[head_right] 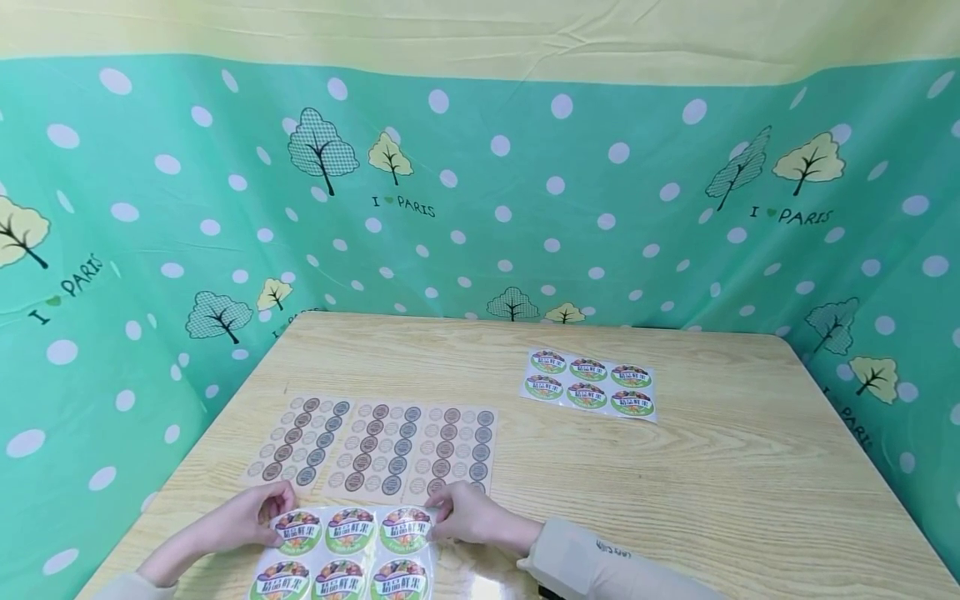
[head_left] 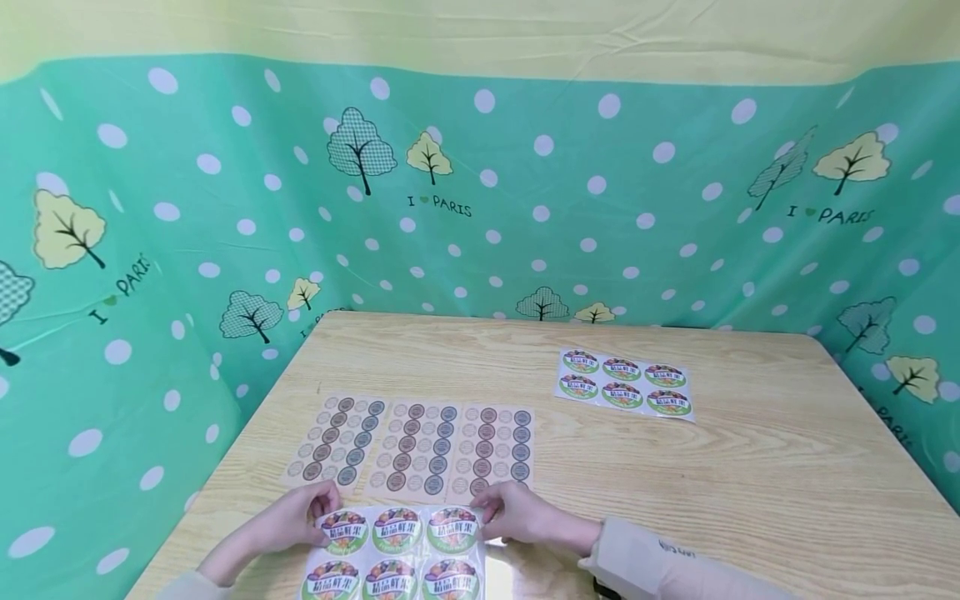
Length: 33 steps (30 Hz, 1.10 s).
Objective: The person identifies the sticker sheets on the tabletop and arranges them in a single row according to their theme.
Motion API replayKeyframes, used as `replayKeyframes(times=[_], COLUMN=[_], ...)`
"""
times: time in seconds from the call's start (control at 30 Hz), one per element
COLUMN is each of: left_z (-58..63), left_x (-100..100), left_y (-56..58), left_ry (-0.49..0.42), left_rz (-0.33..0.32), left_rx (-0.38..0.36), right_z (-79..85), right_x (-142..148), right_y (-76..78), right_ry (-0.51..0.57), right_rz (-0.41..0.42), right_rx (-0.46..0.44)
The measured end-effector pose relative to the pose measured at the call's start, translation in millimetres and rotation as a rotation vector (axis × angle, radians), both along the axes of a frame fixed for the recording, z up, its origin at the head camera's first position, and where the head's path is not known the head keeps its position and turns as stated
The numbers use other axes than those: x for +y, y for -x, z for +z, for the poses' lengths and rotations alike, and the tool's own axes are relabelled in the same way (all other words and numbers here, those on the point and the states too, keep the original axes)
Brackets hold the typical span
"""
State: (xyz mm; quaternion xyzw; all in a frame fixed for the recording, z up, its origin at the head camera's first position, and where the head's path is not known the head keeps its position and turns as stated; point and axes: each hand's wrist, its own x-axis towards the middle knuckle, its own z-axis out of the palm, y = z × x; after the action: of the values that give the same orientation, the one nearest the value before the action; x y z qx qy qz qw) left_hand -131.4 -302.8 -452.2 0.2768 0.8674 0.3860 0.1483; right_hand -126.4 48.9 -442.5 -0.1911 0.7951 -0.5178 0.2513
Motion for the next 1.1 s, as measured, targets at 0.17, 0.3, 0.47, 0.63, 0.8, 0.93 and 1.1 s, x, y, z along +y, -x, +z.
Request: replayKeyframes(times=[0.17,0.3,0.47,0.63,0.8,0.93,1.1], left_z=[0.4,0.3,0.7,1.0,-0.9,-1.9,-0.6], left_x=[0.3,-0.2,-0.3,0.0,-1.0,-1.0,-0.1], left_y=[-0.6,-0.7,-0.8,-0.4,0.1,0.5,0.7], left_ry=[-0.007,-0.014,-0.016,-0.027,-0.014,-0.003,-0.008], left_rz=[-0.004,-0.012,-0.024,-0.029,-0.018,-0.002,0.008], left_rx=[0.001,-0.001,0.009,0.004,-0.005,-0.026,-0.047], right_z=[0.2,0.7,1.1,2.7,6.5,7.0,4.0], right_x=[0.4,-0.1,-3.3,-8.1,-11.7,-13.2,-13.6], right_y=[0.9,1.4,2.6,5.8,7.8,7.6,7.7], right_ry=[-0.004,-0.014,-0.041,-0.094,-0.106,-0.091,-0.081], right_rz=[0.016,0.033,0.051,0.081,0.085,0.068,0.038], right_rx=[-0.014,-0.014,-0.007,-0.003,-0.017,-0.031,-0.019])
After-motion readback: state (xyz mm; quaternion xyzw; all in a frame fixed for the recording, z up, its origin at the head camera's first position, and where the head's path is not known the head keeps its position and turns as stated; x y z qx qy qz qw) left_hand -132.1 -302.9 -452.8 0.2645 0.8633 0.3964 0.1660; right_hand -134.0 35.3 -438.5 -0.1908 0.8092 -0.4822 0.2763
